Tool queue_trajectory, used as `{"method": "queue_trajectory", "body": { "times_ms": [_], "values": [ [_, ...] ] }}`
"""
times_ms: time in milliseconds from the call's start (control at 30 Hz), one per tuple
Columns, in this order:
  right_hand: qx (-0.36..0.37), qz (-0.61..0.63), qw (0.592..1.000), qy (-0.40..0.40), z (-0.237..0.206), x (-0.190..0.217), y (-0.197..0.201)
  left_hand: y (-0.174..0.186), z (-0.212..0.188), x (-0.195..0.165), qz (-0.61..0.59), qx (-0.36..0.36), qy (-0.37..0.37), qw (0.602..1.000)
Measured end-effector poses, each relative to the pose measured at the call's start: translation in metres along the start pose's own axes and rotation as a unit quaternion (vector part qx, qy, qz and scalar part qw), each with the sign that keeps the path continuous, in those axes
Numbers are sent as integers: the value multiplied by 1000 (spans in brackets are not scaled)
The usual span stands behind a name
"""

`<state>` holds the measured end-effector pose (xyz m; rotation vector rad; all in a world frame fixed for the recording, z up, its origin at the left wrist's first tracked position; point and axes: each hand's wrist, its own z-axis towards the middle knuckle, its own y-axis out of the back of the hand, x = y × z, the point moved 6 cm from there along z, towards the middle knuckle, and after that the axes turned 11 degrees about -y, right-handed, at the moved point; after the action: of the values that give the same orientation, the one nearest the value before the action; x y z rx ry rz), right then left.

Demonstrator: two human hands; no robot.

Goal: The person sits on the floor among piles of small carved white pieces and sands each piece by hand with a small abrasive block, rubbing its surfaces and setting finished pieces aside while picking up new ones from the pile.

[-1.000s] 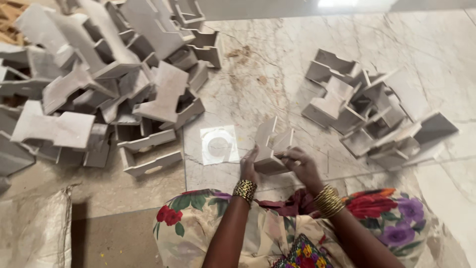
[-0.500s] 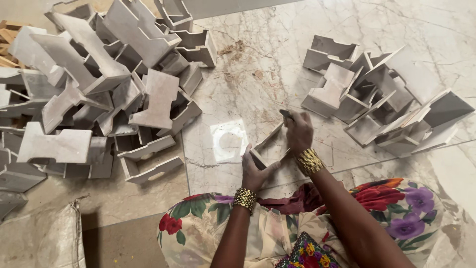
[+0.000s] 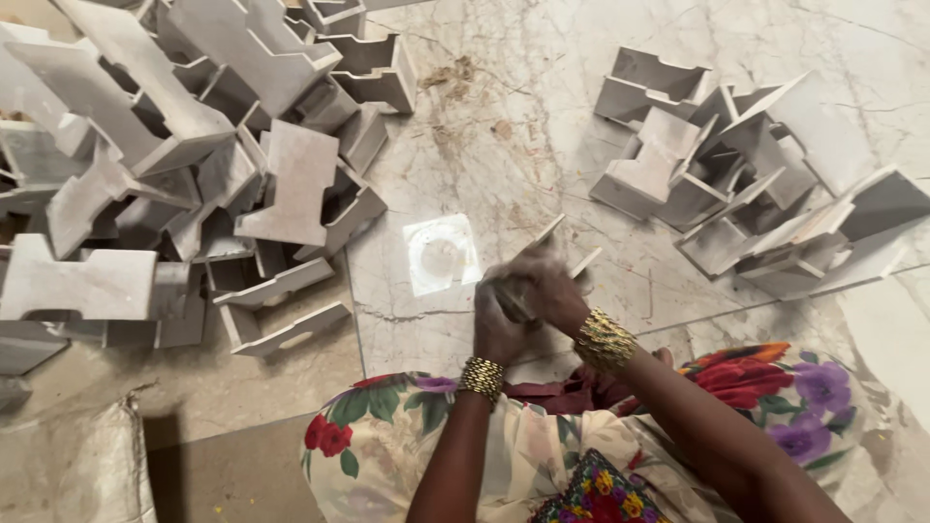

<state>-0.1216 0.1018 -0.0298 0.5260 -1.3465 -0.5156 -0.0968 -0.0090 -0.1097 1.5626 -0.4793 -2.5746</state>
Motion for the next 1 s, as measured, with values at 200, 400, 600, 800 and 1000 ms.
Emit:
{"method": "queue_trajectory", "body": {
  "times_ms": [200,400,600,800,1000],
  "values": [
    [-182,-156,963,-127,-15,-17,68,3,-3,-3,50,-18,17,998],
    [-184,-177,967,-22,-53,-15,56,-1,-2,-3,57,-7,107,993],
    [-207,-169,958,-104,-74,-25,38,7,0,-15,42,-18,12,999],
    [-131,-158,970,-128,-71,-22,35,9,0,-19,40,-25,52,998],
    [-108,-98,977,-154,-64,-8,27,9,0,-16,55,-38,-2,998]
  ]
}}
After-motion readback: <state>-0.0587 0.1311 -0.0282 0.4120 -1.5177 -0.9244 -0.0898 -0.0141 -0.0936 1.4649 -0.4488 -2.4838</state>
